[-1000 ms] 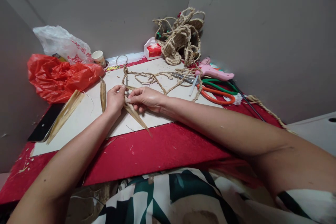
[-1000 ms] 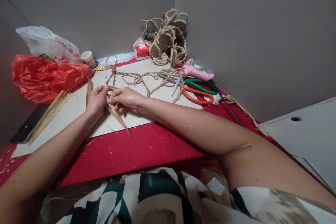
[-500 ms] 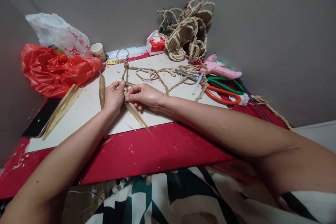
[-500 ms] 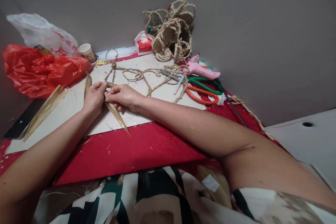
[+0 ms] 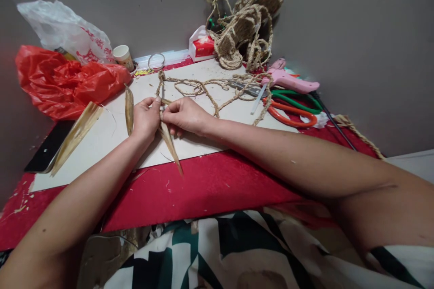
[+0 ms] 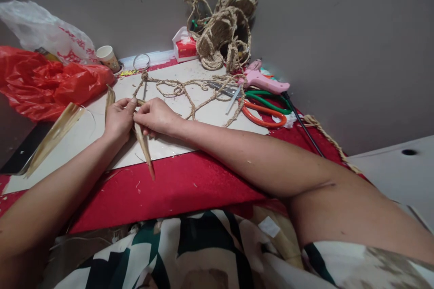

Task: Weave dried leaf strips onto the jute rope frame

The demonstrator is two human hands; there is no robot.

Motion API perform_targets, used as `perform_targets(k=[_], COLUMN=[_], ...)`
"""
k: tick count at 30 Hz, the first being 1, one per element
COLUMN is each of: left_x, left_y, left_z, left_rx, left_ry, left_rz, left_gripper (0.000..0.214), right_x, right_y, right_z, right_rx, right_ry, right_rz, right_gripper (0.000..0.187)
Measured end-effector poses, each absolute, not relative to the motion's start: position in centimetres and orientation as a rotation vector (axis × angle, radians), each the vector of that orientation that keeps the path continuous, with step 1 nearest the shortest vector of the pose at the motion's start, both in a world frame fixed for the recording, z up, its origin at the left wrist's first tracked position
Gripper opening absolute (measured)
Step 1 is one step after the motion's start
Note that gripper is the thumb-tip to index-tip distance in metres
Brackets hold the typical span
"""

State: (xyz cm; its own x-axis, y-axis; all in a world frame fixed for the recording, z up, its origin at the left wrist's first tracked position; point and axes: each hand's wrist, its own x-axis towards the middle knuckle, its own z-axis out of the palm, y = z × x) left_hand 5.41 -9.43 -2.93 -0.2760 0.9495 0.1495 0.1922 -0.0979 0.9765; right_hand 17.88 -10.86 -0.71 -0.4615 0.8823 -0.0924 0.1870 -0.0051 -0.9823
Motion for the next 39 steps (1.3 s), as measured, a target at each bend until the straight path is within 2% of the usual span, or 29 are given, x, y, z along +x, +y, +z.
perform_targets(k=[6, 11, 13, 19, 26, 31, 39], left_x=[5.5, 5.6, 5.6, 5.5, 5.5, 5.2, 5.4], left_y=[-9.3, -9.5, -9.5, -9.3, -9.5, -9.4, -9.5], left_z=[-2.8, -2.5, -2.5, -2.7, -2.9, -3.3, -3.0], left_rx=[1.332, 1.238, 1.194, 1.215, 1.243, 1.359, 1.458], left_ry=[1.455, 1.427, 1.415, 1.410, 1.416, 1.491, 1.470], left_rz=[1.446, 1.397, 1.365, 1.425, 1.441, 1.473, 1.502], left_gripper=[0.020, 0.019, 0.018, 0.018, 0.019, 0.019, 0.021], right_x=[17.9, 17.9, 18.0, 18.2, 18.0, 18.1, 17.9], right_y=[-10.9, -10.4, -10.2, -10.4, -10.6, -10.8, -11.2], right_z=[-1.1, -1.2, -1.2, -0.9, -1.3, -1.5, -1.5], right_rx=[-1.019, -1.160, -1.206, -1.123, -1.091, -1.038, -1.053], right_ry=[-1.916, -1.945, -1.906, -1.816, -1.822, -1.987, -2.294], right_rz=[1.059, 0.795, 0.879, 1.426, 1.467, 1.212, 0.472], right_gripper=[0.017, 0.016, 0.019, 0.026, 0.023, 0.025, 0.020])
